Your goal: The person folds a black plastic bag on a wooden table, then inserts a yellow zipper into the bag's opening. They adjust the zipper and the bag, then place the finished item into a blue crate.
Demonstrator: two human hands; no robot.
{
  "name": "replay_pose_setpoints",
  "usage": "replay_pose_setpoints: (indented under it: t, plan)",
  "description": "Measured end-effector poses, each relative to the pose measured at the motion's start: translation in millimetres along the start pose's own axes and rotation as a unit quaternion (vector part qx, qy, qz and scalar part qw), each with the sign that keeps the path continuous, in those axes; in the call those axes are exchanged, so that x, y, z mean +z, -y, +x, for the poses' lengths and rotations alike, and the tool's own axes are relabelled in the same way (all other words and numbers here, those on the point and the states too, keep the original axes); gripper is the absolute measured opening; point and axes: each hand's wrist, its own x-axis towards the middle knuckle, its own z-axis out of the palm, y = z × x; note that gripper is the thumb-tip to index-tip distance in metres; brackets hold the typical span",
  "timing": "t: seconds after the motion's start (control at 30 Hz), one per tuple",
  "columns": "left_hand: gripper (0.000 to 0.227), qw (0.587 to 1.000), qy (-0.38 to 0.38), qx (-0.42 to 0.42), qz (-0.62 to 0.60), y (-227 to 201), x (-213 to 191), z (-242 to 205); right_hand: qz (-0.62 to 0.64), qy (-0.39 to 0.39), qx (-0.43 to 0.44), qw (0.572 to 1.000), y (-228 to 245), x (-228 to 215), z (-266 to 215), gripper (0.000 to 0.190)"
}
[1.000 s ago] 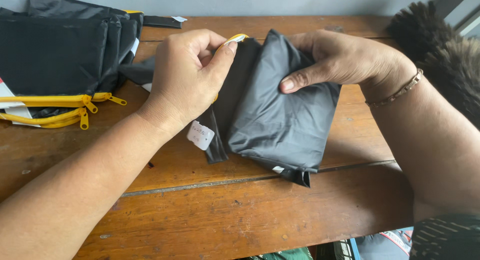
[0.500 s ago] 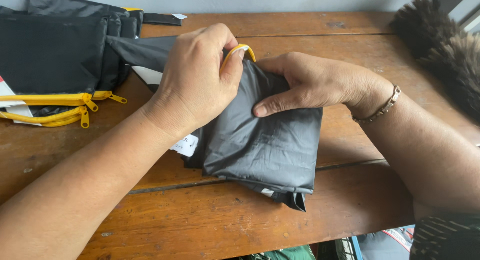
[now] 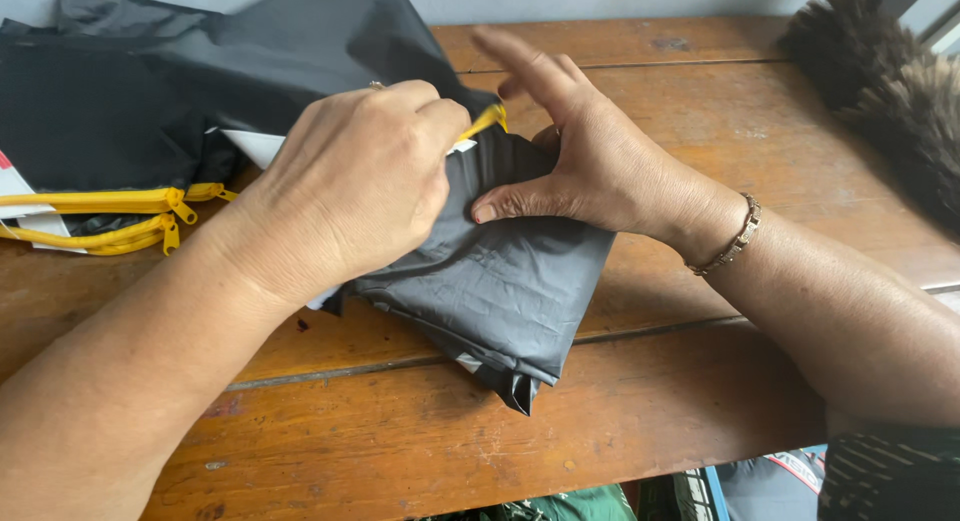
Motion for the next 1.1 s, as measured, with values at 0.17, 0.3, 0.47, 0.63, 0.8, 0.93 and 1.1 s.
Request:
replay_pose_setpoints:
  t: [0.17,0.3,0.47,0.63,0.8,0.93,1.1]
  plan:
    - [0.022,0.998,-0.051,0.042,-0.023,-12.7,8.3,-0.5,0.015,0.0,-0.003,1.0,-2.4,5.9,3.0,0.079]
    - [0.011,0.996,-0.056,0.053,0.037,-10.8,9.8,-10.1,0.055,-0.007,0.06,0.997,-15.8,11.8,3.0,0.067]
    - [0.015,0.977,-0.122,-0.007,0.177,21.3,18.2,-19.7,0.06,-0.022,0.093,0.994,-27.0,17.7,5.0,0.041]
    - [0.008,0.99,-0.116,-0.044,0.06,54.4,25.8,-28.0,0.07,-0.018,0.096,0.993,-27.0,16.2,5.3,0.043]
    - [0.02,0.987,-0.087,-0.108,-0.084,66.8,40.4,-37.6,0.079,-0.015,0.098,0.992,-28.7,15.6,5.4,0.042]
    - [0.01,0.986,-0.054,-0.157,-0.012,64.4,46.7,-43.4,0.097,-0.018,0.117,0.988,-31.5,15.9,5.1,0.047]
    - [0.011,0.974,-0.031,-0.21,-0.079,69.6,52.3,-43.8,0.117,-0.022,0.097,0.988,-34.1,16.8,3.4,0.049]
